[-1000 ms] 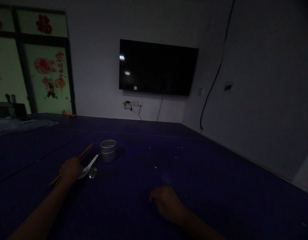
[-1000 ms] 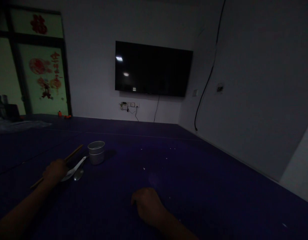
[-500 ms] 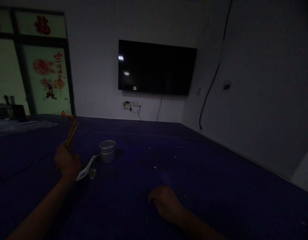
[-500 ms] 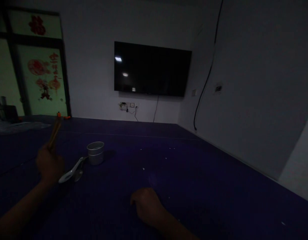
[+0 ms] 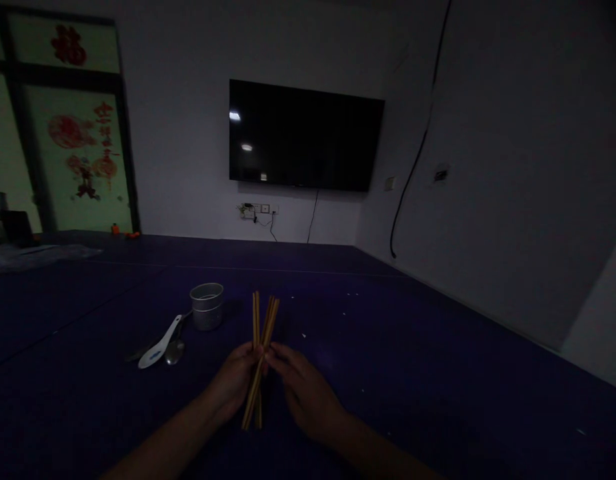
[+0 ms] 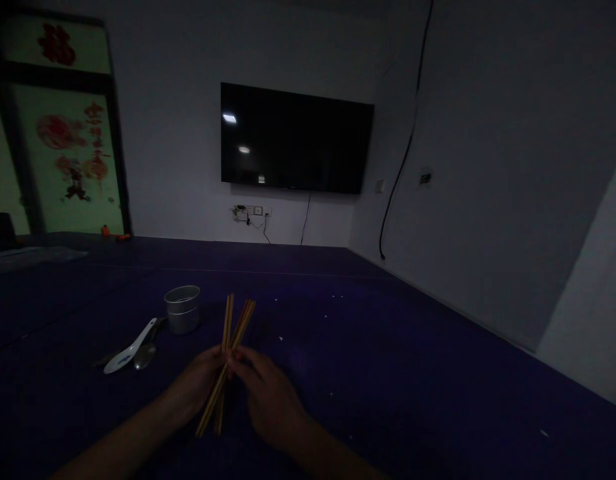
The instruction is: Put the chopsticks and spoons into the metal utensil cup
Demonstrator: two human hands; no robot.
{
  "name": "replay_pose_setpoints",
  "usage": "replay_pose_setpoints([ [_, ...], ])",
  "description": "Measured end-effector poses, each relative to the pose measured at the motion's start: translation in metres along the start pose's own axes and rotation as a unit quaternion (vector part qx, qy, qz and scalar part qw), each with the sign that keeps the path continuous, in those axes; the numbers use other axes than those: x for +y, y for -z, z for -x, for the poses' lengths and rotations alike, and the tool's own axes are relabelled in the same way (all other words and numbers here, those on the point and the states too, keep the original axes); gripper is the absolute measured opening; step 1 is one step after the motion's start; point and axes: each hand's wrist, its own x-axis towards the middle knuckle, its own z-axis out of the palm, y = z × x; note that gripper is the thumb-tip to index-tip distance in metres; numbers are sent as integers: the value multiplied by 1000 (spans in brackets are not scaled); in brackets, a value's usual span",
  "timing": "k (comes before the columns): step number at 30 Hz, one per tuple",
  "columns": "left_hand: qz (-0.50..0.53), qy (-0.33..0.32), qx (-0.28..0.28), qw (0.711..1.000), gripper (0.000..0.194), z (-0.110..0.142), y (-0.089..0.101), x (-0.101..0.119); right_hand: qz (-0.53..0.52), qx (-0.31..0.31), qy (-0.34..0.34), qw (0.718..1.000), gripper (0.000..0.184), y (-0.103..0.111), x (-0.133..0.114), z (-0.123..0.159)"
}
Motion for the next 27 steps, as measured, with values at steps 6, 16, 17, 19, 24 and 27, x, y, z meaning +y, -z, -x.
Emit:
replay_pose_setpoints([
  [6,10,39,-30,999,22,-13,13,-16,-46,-58,-30,997,72,-14,5,-13],
  [16,-32,11,-53,998,37,0,11,-18,-114,-58,-56,990,66,-16,8,-13],
  [17,-42,1,-52,998,42,2,10,-18,-114,-59,-53,990,66,-14,7,-12],
  [19,-65,-23,-44,997,49,5,8,-19,-108,-58,-50,991,62,-11,4,-12],
  [24,-93,-70,-2,993,53,0,11,-26,-74,-75,-66,992,49,-4,-3,-13],
  [27,-94,-82,2,992,52,-8,18,-32,-57,-86,-70,992,46,-3,-4,-12],
])
